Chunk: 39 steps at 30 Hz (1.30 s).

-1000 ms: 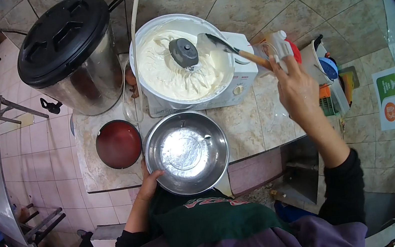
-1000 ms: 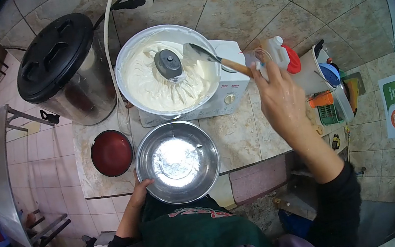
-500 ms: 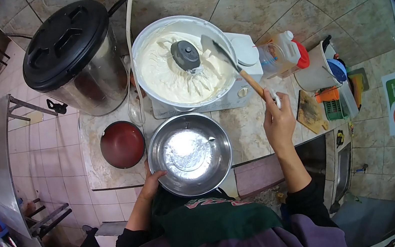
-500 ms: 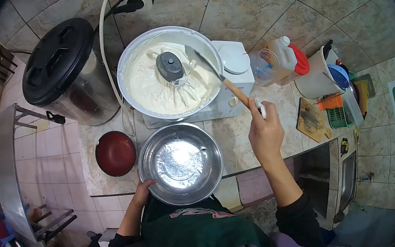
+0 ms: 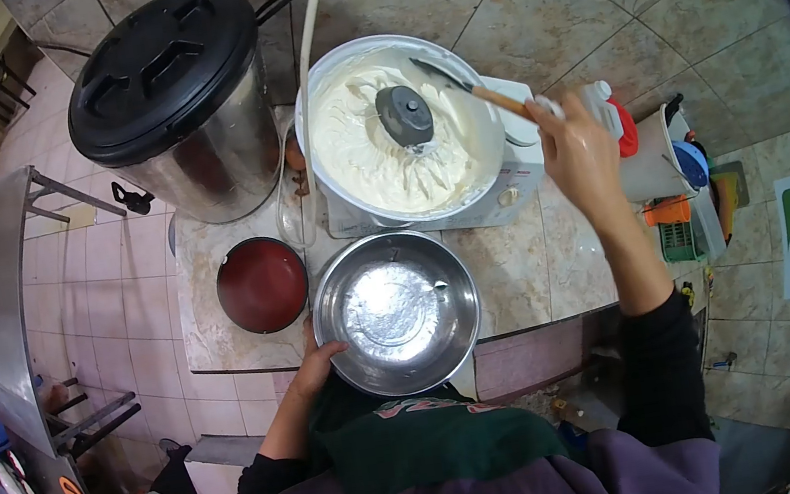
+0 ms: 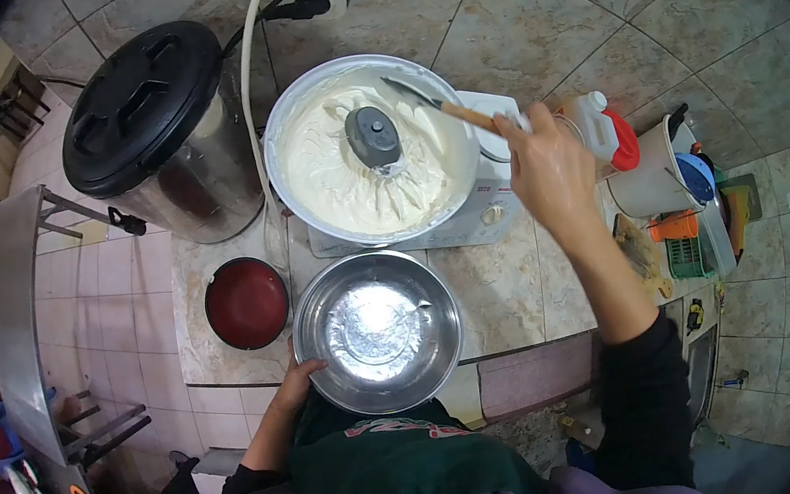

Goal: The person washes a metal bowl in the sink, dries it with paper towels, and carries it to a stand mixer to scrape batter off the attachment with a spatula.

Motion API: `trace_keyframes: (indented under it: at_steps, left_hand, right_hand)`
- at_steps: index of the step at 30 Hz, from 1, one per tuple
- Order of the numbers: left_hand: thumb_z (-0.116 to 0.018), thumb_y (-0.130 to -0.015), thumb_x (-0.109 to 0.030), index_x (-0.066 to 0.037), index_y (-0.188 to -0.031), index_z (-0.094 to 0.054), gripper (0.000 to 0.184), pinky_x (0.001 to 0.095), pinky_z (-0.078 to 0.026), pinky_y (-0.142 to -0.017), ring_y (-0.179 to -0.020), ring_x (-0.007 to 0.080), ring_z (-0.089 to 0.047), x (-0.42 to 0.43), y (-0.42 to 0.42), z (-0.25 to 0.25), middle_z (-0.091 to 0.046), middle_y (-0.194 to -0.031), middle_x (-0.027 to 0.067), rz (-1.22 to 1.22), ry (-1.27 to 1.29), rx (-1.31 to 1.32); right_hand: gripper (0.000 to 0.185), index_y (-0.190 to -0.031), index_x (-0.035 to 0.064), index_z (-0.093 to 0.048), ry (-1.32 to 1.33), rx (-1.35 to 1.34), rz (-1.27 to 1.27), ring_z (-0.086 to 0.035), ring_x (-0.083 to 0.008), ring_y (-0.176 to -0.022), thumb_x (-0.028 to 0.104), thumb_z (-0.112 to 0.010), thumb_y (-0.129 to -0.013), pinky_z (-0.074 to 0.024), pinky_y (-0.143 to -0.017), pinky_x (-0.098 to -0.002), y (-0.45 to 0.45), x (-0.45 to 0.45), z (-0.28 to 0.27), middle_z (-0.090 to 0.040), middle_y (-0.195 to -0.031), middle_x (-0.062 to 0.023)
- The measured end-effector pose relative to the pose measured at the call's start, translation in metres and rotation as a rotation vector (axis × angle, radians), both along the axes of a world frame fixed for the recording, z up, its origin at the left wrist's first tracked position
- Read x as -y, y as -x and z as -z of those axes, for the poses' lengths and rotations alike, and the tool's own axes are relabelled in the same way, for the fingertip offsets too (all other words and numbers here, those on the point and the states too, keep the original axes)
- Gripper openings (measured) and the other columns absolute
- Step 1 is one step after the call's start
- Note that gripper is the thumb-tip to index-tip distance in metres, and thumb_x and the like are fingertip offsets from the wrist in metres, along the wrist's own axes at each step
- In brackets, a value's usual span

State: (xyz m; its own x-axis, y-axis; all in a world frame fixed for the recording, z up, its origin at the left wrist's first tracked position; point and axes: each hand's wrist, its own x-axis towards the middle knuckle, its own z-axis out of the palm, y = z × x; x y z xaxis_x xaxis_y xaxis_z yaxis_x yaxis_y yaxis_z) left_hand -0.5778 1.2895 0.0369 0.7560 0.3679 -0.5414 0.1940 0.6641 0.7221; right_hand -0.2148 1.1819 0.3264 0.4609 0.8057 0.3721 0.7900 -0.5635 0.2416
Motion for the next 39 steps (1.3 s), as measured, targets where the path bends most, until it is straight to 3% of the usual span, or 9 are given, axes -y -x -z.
trace_keyframes:
  at_steps: [8,17,19,25,35,37,39]
  left_hand:
    - [-0.065,-0.063,-0.011,0.000,-0.138,-0.021,0.088,0.0360,-0.021,-0.108,-0.126,0.0276,-0.029,0.000,0.000,0.001,-0.030,-0.131,0.0146,-0.001,-0.091,0.020]
    - [-0.065,-0.062,-0.013,0.000,-0.139,-0.022,0.090,0.0361,-0.019,-0.109,-0.128,0.0285,-0.026,0.000,0.000,0.001,-0.027,-0.132,0.0148,0.023,-0.139,0.003]
    - [-0.065,-0.062,-0.012,0.000,-0.139,-0.022,0.090,0.0361,-0.020,-0.109,-0.128,0.0285,-0.026,0.000,-0.001,-0.003,-0.027,-0.133,0.0147,0.036,-0.102,-0.019]
    - [-0.064,-0.062,-0.010,-0.002,-0.140,-0.020,0.090,0.0357,-0.021,-0.108,-0.127,0.0274,-0.028,0.000,-0.001,-0.002,-0.029,-0.133,0.0142,0.025,-0.068,-0.008]
    - [-0.064,-0.064,-0.007,-0.004,-0.140,-0.015,0.091,0.0357,-0.025,-0.106,-0.125,0.0265,-0.032,-0.001,-0.001,-0.009,-0.033,-0.133,0.0134,0.013,0.002,0.003]
    - [-0.064,-0.064,-0.007,-0.004,-0.140,-0.015,0.090,0.0359,-0.026,-0.106,-0.125,0.0265,-0.032,-0.001,-0.001,-0.009,-0.033,-0.133,0.0135,0.014,0.012,0.004]
    - [-0.063,-0.065,-0.006,-0.005,-0.140,-0.015,0.089,0.0361,-0.028,-0.105,-0.124,0.0264,-0.033,-0.001,-0.001,-0.008,-0.034,-0.132,0.0135,-0.001,0.001,0.028]
  right_hand:
    - [0.035,-0.102,0.0194,-0.069,0.137,0.014,-0.125,-0.062,-0.0279,-0.074,0.003,-0.059,-0.073,-0.0509,-0.060,-0.0387,-0.024,-0.073,-0.023,-0.057,-0.086,-0.0093]
    - [0.038,-0.098,0.0208,-0.071,0.178,-0.046,-0.442,-0.062,-0.0258,-0.075,0.000,-0.062,-0.068,-0.0502,-0.060,-0.0366,-0.020,-0.106,-0.041,-0.060,-0.089,-0.0062]
    - [0.034,-0.095,0.0204,-0.072,0.169,0.104,-0.644,-0.061,-0.0212,-0.074,0.001,-0.062,-0.069,-0.0501,-0.058,-0.0323,-0.011,-0.108,-0.050,-0.059,-0.087,-0.0039]
    - [0.026,-0.088,0.0219,-0.072,0.258,0.224,-0.872,-0.057,-0.0125,-0.070,0.009,-0.066,-0.066,-0.0495,-0.058,-0.0260,0.025,-0.090,-0.059,-0.057,-0.084,0.0022]
    - [0.028,-0.093,0.0246,-0.072,0.129,0.387,-0.681,-0.060,-0.0178,-0.076,0.011,-0.064,-0.069,-0.0519,-0.063,-0.0304,-0.025,-0.100,-0.073,-0.058,-0.085,0.0002]
    - [0.037,-0.097,0.0192,-0.071,0.183,0.360,-0.574,-0.060,-0.0184,-0.080,-0.001,-0.061,-0.066,-0.0513,-0.064,-0.0299,-0.030,-0.109,-0.063,-0.060,-0.096,-0.0008]
    - [0.037,-0.096,0.0193,-0.071,0.189,0.327,-0.560,-0.060,-0.0188,-0.081,0.000,-0.062,-0.066,-0.0515,-0.064,-0.0301,-0.034,-0.122,-0.055,-0.059,-0.095,-0.0008]
